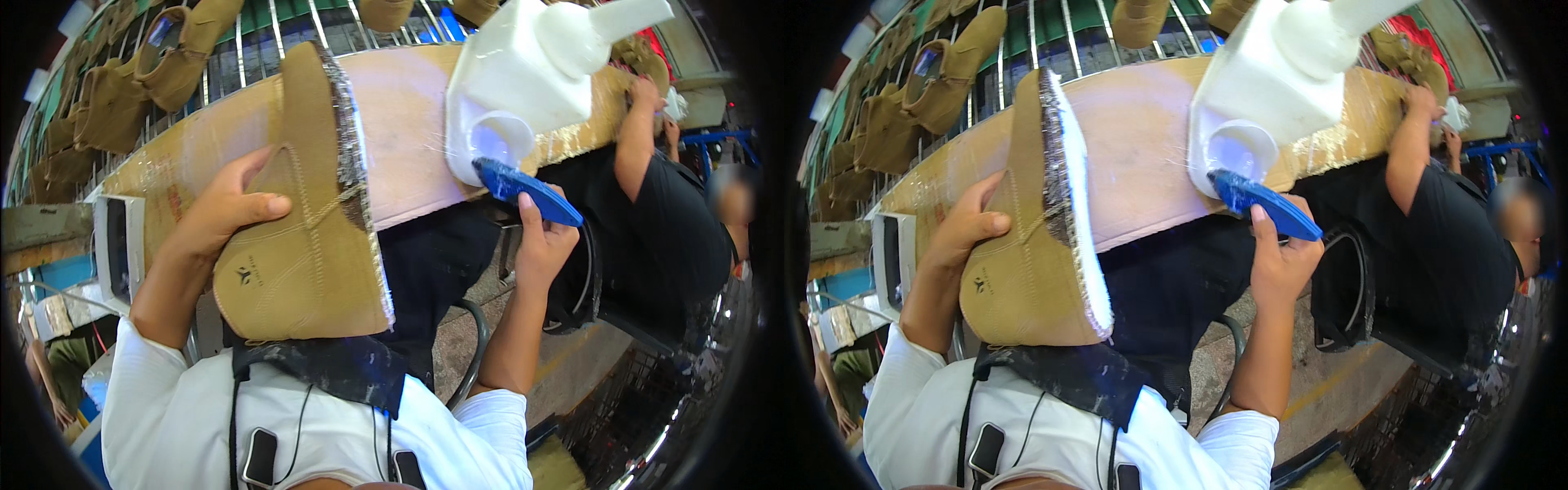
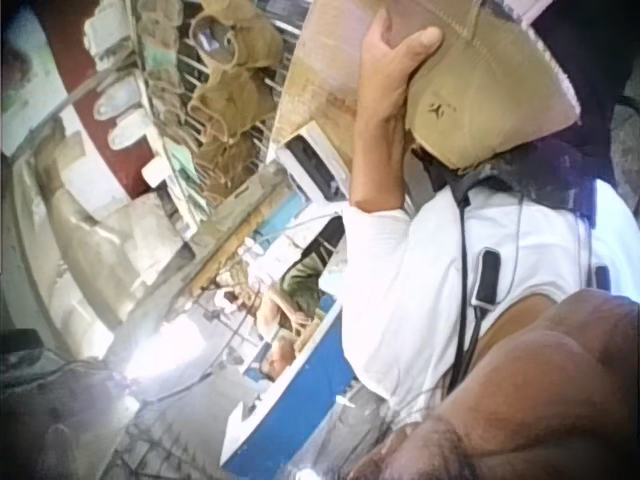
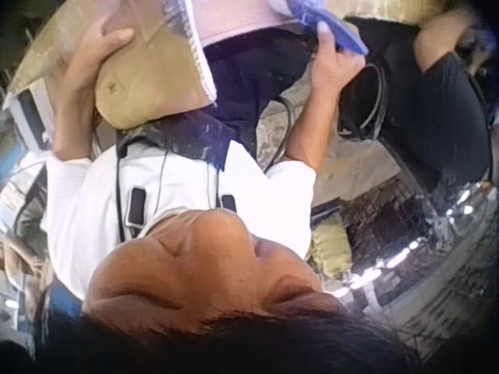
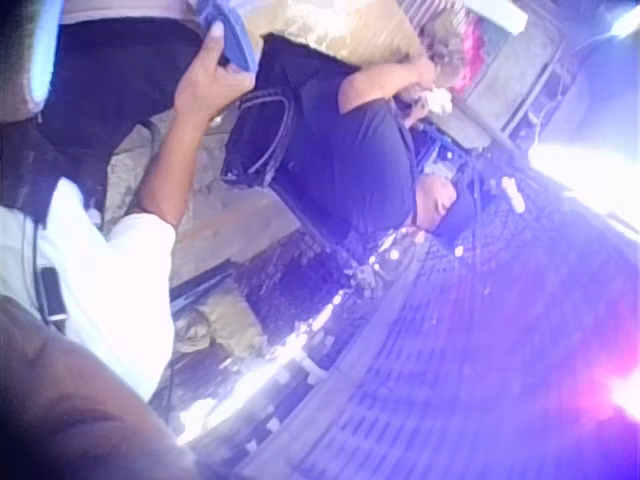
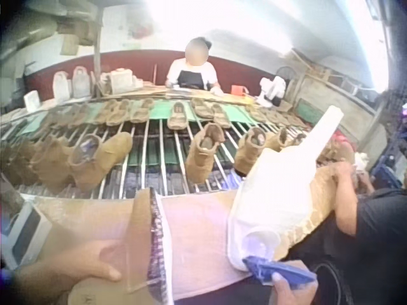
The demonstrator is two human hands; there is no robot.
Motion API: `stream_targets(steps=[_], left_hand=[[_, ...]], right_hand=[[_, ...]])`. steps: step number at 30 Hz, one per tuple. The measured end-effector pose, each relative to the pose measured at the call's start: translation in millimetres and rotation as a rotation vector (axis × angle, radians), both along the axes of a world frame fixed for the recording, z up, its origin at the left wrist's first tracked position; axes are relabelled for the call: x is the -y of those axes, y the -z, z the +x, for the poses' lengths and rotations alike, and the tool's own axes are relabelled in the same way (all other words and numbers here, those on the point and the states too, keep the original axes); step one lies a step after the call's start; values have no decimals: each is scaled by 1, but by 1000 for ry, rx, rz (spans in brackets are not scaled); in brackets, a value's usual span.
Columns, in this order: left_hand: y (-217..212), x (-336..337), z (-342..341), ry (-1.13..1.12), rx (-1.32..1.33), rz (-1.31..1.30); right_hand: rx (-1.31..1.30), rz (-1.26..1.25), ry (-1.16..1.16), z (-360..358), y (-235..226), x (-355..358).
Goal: The person applies liquid adhesive to the seams and edges of a boot using a handheld brush. They rotate the boot by hand to reach all sides, dipping the brush into a container of white liquid, then place the finished boot onto a nearby conveyor rack.
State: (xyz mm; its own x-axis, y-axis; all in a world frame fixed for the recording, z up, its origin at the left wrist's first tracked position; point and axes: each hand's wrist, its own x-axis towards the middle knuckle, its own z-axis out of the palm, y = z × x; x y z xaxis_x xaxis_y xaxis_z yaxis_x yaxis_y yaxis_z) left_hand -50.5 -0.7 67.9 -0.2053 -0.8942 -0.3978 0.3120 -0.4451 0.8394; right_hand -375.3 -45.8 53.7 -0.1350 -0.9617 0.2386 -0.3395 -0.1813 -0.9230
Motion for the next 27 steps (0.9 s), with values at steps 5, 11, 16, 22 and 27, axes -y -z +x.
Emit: stream_targets(steps=[5,11,16,22,27], left_hand=[[-2,3,-4,14,-16,-8],[2,1,-6,41,-44,-30],[2,1,-2,28,-48,1],[3,-1,-1,-26,-156,24],[-3,-2,-5,-83,-237,51]], right_hand=[[554,105,-204,32,-7,-21],[444,-41,-381,58,-31,-22],[316,-43,-403,47,-38,-35],[208,-136,-383,39,-48,-54],[66,-271,-368,31,-59,-62]])
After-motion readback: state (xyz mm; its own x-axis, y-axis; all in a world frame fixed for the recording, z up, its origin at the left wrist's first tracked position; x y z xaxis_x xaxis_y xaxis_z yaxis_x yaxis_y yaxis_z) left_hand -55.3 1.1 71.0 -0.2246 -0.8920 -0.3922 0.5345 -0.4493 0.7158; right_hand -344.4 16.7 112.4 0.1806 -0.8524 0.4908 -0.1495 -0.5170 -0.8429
